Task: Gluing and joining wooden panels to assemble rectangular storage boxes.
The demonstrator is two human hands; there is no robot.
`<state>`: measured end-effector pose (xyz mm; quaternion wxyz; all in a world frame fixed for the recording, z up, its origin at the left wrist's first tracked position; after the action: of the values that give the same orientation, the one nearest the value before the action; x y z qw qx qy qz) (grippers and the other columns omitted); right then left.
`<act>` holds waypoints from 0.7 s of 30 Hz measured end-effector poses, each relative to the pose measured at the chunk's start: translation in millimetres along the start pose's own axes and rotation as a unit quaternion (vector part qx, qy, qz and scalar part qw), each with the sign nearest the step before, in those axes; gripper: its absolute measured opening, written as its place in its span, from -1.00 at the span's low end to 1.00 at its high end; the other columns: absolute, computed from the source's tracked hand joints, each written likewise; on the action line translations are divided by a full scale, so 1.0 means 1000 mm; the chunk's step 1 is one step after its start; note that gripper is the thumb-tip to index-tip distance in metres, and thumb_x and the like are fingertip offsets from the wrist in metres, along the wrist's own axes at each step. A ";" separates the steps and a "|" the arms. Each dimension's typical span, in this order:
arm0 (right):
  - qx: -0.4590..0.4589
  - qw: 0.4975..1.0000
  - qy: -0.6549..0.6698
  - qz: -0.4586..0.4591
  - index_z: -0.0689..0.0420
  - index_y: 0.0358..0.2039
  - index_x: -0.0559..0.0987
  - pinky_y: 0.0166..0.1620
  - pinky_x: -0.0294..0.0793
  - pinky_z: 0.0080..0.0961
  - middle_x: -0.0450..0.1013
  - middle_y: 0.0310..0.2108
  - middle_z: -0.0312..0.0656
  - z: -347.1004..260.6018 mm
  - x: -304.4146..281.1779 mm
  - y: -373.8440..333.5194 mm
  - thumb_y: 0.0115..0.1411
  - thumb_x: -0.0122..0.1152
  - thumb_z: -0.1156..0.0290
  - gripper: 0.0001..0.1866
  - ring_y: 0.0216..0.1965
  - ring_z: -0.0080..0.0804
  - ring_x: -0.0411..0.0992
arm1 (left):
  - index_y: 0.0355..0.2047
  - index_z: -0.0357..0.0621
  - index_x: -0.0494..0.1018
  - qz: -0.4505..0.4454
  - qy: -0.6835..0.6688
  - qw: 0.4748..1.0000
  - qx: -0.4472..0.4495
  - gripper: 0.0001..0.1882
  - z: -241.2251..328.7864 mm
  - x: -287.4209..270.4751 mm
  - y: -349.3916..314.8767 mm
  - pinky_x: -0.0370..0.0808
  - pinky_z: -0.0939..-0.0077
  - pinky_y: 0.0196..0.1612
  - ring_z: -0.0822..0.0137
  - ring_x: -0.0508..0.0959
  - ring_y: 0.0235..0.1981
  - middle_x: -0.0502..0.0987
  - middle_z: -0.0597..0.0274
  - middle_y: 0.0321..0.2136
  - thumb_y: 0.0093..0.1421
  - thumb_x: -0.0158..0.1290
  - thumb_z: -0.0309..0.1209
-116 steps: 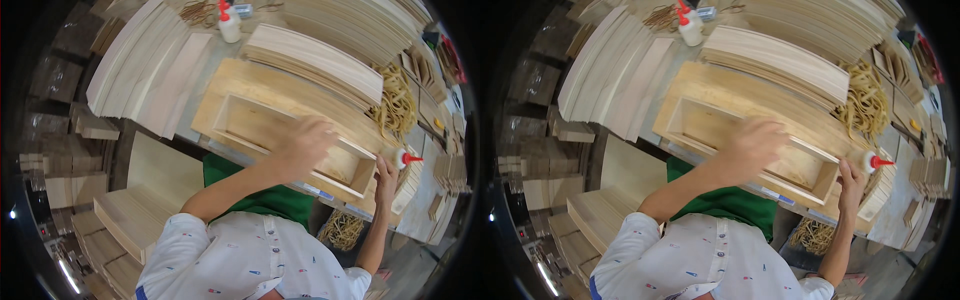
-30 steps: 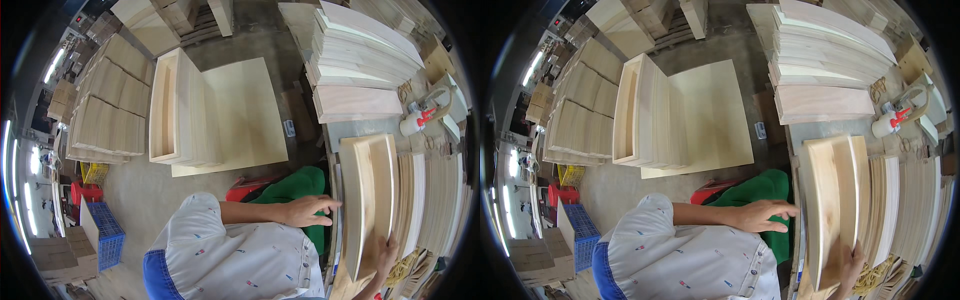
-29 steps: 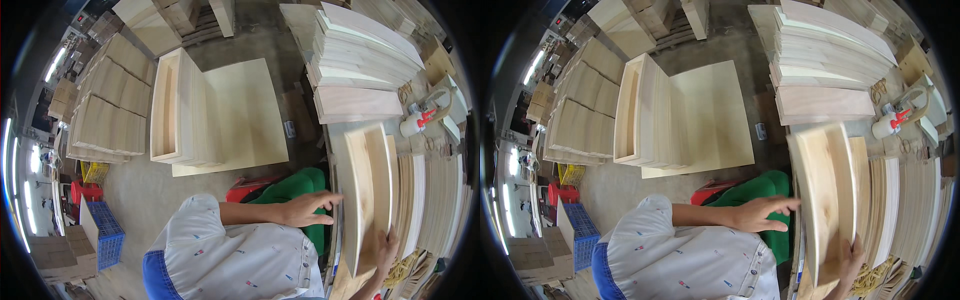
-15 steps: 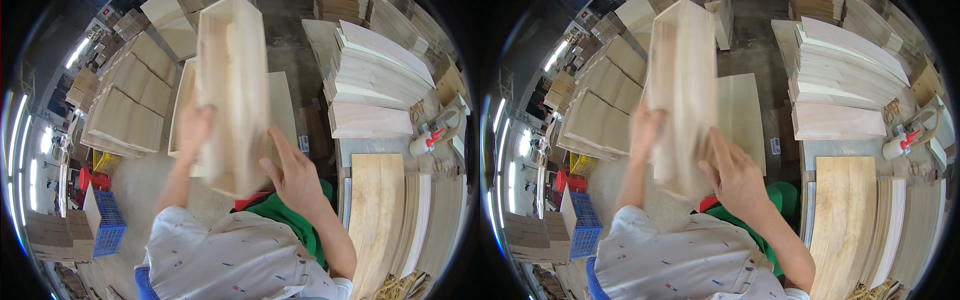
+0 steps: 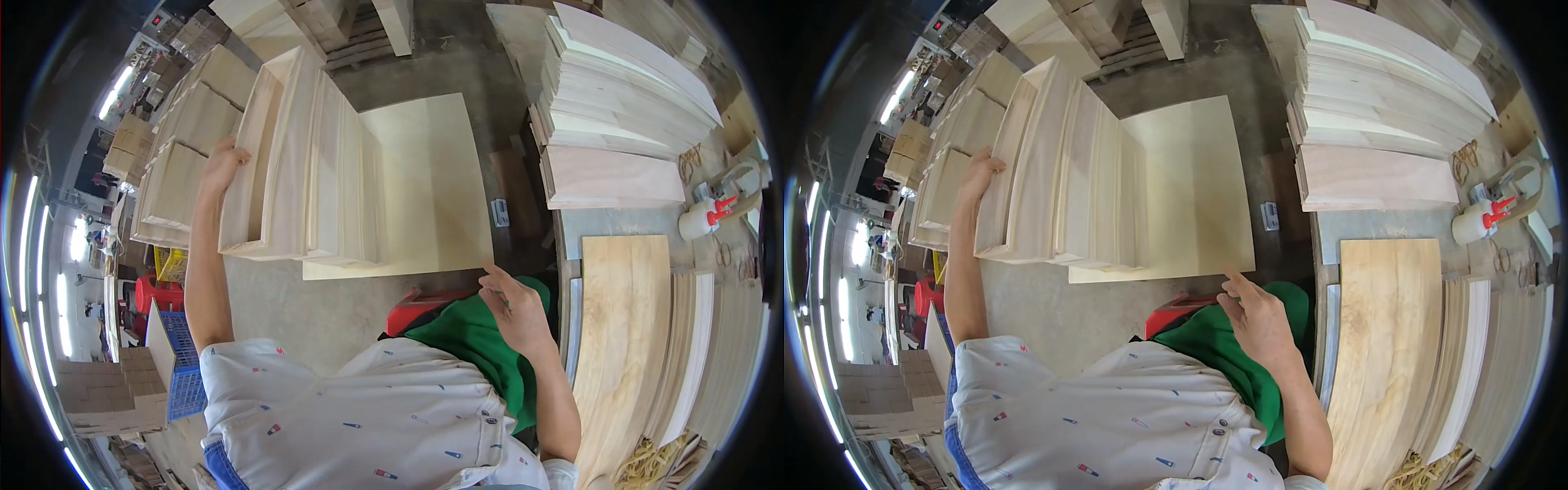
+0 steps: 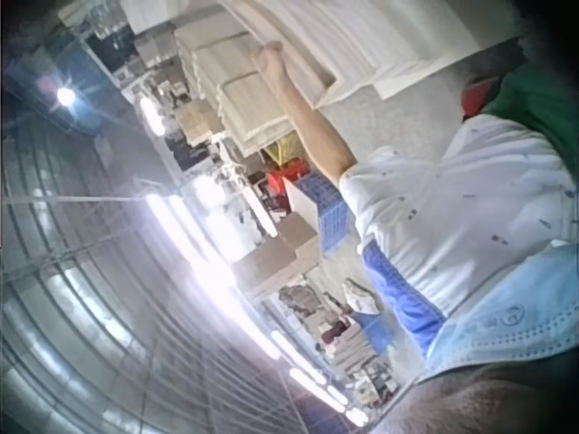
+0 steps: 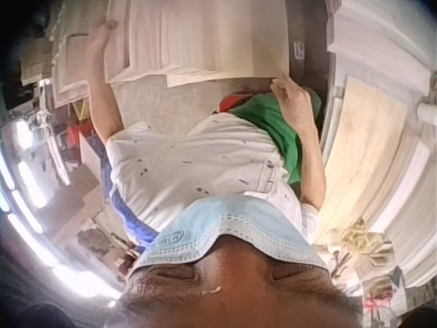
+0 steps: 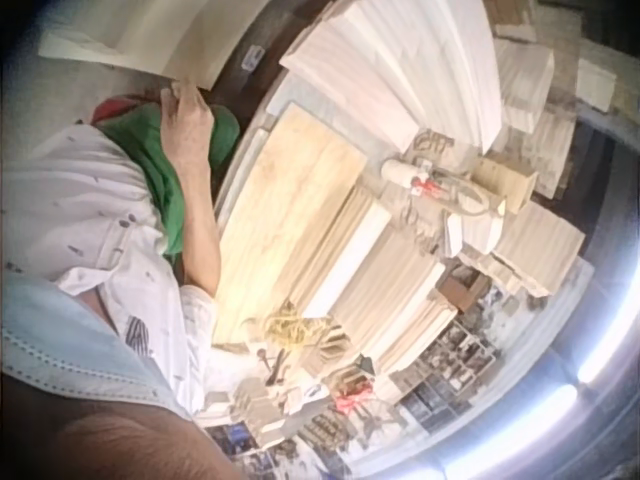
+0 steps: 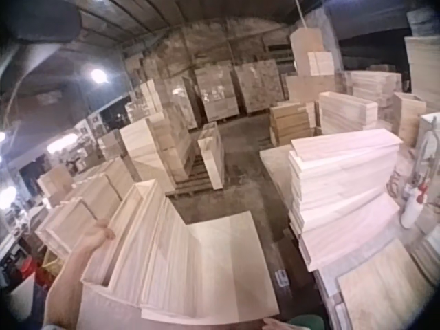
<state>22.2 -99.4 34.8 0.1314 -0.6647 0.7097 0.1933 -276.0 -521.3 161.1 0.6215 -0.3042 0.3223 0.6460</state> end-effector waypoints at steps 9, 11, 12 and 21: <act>0.028 0.999 0.024 -0.022 0.28 0.04 0.45 -0.14 0.58 -0.35 0.55 -0.23 0.08 0.011 0.006 -0.012 0.14 0.23 0.60 -0.58 -0.17 -0.10 0.57 | -0.31 -0.30 0.49 -0.013 0.032 0.999 -0.015 -0.70 -0.013 0.000 0.012 0.34 0.50 -0.27 0.36 0.45 -0.42 0.48 0.20 -0.48 -0.05 -0.01 -0.40; 0.034 0.999 0.019 -0.023 0.28 0.04 0.45 -0.14 0.58 -0.35 0.55 -0.22 0.08 0.012 0.004 -0.013 0.14 0.22 0.60 -0.58 -0.17 -0.10 0.57 | -0.24 -0.30 0.50 -0.019 0.013 1.000 -0.017 -0.65 -0.016 0.003 0.012 0.35 0.51 -0.25 0.35 0.45 -0.41 0.49 0.20 -0.46 -0.04 -0.01 -0.39; 0.040 0.999 0.015 -0.021 0.27 0.04 0.45 -0.14 0.58 -0.35 0.55 -0.22 0.08 0.013 0.003 -0.014 0.15 0.22 0.60 -0.58 -0.17 -0.09 0.57 | -0.21 -0.30 0.49 -0.020 -0.002 1.000 -0.022 -0.63 -0.011 0.005 0.010 0.36 0.51 -0.24 0.35 0.45 -0.40 0.49 0.20 -0.45 -0.04 -0.02 -0.39; 0.106 0.993 0.044 0.004 0.23 0.07 0.45 -0.14 0.56 -0.40 0.55 -0.17 0.03 0.028 -0.016 -0.042 0.18 0.19 0.59 -0.59 -0.14 -0.19 0.57 | 0.18 -0.27 0.33 0.065 0.003 0.998 0.019 -0.30 0.019 -0.021 -0.029 0.32 0.44 0.13 0.19 0.46 0.08 0.46 -0.07 0.05 0.20 0.06 0.00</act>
<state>63.3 -74.4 13.0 0.1691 -0.6516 0.7343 0.0877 -245.8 -518.3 188.7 0.5828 -0.2727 0.3557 0.6779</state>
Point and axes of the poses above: each hand's wrist, its own y-axis towards the middle knuckle, its own x-axis out of the palm, z = x × y, the point moved 4 cm from there along y, towards the middle knuckle
